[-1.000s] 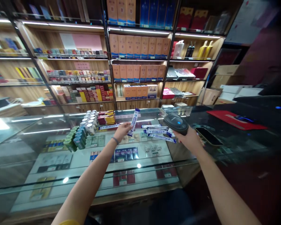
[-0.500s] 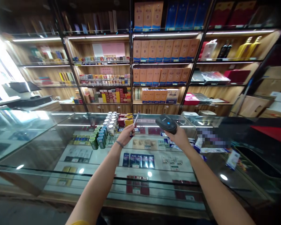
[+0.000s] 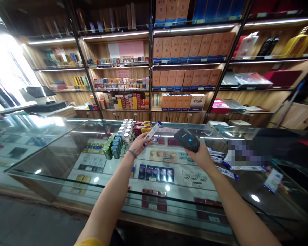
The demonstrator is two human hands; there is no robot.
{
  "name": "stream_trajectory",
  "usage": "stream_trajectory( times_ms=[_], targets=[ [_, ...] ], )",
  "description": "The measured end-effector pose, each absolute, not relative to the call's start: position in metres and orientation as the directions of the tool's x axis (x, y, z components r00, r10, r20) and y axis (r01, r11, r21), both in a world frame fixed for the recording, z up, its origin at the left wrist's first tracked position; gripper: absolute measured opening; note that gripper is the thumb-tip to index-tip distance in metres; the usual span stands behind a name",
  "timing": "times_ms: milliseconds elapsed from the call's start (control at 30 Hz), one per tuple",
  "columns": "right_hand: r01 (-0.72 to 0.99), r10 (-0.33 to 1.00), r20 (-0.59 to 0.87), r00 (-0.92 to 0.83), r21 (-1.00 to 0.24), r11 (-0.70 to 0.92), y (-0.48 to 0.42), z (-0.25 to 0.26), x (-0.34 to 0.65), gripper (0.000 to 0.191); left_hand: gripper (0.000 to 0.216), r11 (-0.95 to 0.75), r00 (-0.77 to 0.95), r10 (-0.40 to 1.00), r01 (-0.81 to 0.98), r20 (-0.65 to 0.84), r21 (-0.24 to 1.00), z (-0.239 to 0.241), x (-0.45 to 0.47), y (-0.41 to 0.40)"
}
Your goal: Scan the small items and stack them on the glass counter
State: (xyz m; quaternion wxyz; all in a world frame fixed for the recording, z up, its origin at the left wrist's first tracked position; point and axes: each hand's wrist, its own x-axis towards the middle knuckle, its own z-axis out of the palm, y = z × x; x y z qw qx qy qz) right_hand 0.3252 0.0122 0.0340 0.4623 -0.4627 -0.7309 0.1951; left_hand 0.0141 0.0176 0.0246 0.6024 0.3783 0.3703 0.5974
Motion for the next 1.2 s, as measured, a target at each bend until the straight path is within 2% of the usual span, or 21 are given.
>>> stream_trajectory(
  times_ms=[133, 367, 567, 867, 1067, 1200],
  targets=[
    [0.518, 0.86, 0.475, -0.184, -0.697, 0.496, 0.008, 0.035, 0.318, 0.055, 0.038, -0.014, -0.017, 1.0, -0.446, 0.007, 0.895, 0.026, 0.012, 0.016],
    [0.605, 0.868, 0.395, -0.3, -0.625, 0.494, -0.002, 0.034, 0.309, 0.056, 0.049, -0.07, -0.198, 0.98, -0.263, 0.017, 0.962, 0.014, 0.012, 0.022],
    [0.666, 0.87, 0.338, -0.359, -0.56, 0.492, -0.009, 0.035, 0.299, 0.062, 0.035, -0.111, -0.265, 0.963, -0.228, 0.048, 0.967, 0.011, 0.015, 0.025],
    [0.631, 0.865, 0.299, -0.402, -0.594, 0.499, -0.015, 0.043, 0.298, 0.058, 0.042, -0.144, -0.262, 0.962, -0.232, 0.081, 0.962, 0.008, 0.012, 0.026],
    [0.641, 0.884, 0.304, -0.355, -0.609, 0.467, -0.012, 0.039, 0.301, 0.059, 0.036, -0.122, -0.278, 0.959, -0.24, 0.052, 0.963, 0.008, 0.013, 0.028],
    [0.641, 0.89, 0.327, -0.318, -0.618, 0.456, -0.005, 0.034, 0.305, 0.059, 0.032, -0.18, -0.318, 0.942, -0.196, 0.111, 0.964, 0.008, 0.007, 0.031]
  ],
)
